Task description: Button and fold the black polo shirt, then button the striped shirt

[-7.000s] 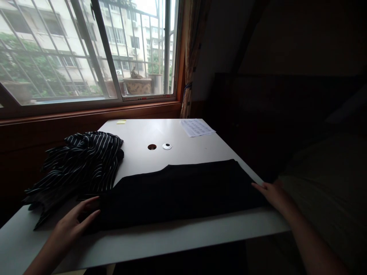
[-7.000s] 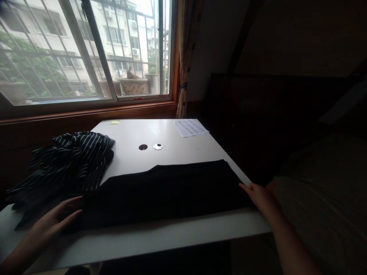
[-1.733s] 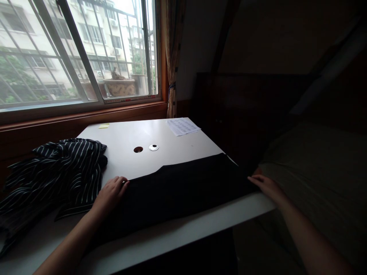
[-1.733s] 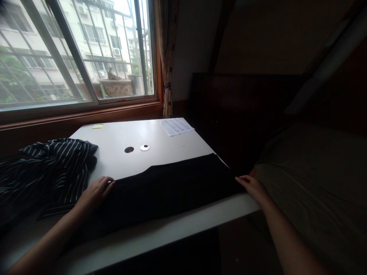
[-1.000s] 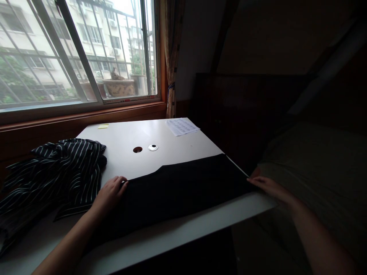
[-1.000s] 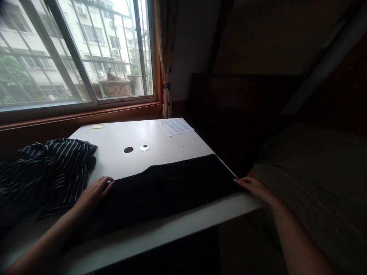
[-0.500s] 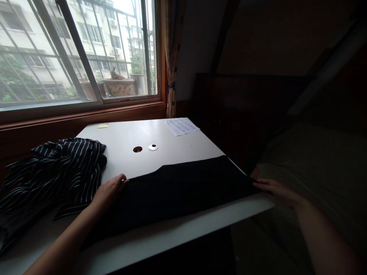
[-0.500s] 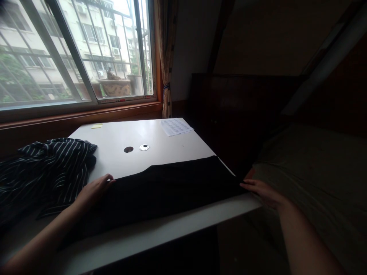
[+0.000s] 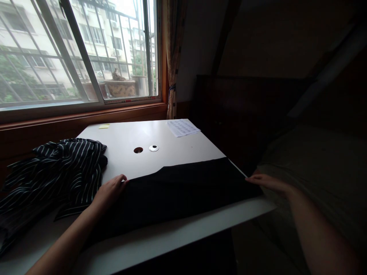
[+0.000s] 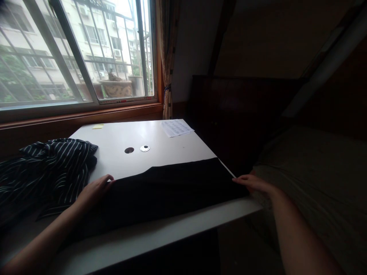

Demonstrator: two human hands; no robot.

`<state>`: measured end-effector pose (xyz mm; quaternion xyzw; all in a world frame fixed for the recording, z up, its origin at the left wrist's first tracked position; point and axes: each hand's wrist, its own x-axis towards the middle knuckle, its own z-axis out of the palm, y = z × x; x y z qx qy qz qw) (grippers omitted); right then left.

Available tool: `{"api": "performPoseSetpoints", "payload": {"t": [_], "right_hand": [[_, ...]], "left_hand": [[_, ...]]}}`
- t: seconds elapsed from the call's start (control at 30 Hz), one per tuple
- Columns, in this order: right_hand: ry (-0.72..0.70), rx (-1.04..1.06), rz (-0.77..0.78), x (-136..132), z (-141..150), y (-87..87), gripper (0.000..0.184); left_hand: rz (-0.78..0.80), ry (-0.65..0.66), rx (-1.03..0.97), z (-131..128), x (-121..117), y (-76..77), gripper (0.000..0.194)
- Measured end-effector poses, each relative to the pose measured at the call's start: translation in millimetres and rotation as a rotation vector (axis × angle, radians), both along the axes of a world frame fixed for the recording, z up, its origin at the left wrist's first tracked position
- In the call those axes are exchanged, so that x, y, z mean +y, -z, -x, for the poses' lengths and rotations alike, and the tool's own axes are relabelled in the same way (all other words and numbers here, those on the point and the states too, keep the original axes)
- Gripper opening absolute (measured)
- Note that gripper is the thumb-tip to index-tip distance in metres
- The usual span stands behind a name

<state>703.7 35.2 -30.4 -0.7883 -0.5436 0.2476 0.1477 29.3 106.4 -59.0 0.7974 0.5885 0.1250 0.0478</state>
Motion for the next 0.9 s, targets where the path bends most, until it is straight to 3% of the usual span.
{"api": "performPoseSetpoints", "payload": {"t": [0.13, 0.3, 0.4, 0.5, 0.67, 0.9], "right_hand": [[-0.005, 0.117, 0.061, 29, -9, 10.5, 0.051], [0.072, -0.205, -0.113, 73, -16, 29.4, 0.032], [-0.028, -0.349, -0.292, 99, -2, 35.9, 0.028], [-0.091, -0.395, -0.346, 120, 14, 42.7, 0.034], [-0.110, -0.452, -0.337, 138, 25, 49.6, 0.024], [-0.164, -0.512, -0.293, 147, 16, 38.1, 0.019]], "left_hand": [[-0.008, 0.014, 0.002, 2, 1, 4.4, 0.035], [-0.007, 0.021, -0.023, 4, 3, 8.9, 0.035], [-0.005, 0.016, -0.030, 4, 4, 9.2, 0.035], [-0.008, 0.013, -0.035, 3, 2, 7.1, 0.035], [0.002, 0.004, -0.034, 0, 0, 1.9, 0.035], [0.015, -0.001, -0.016, 1, 2, 3.2, 0.035]]}}
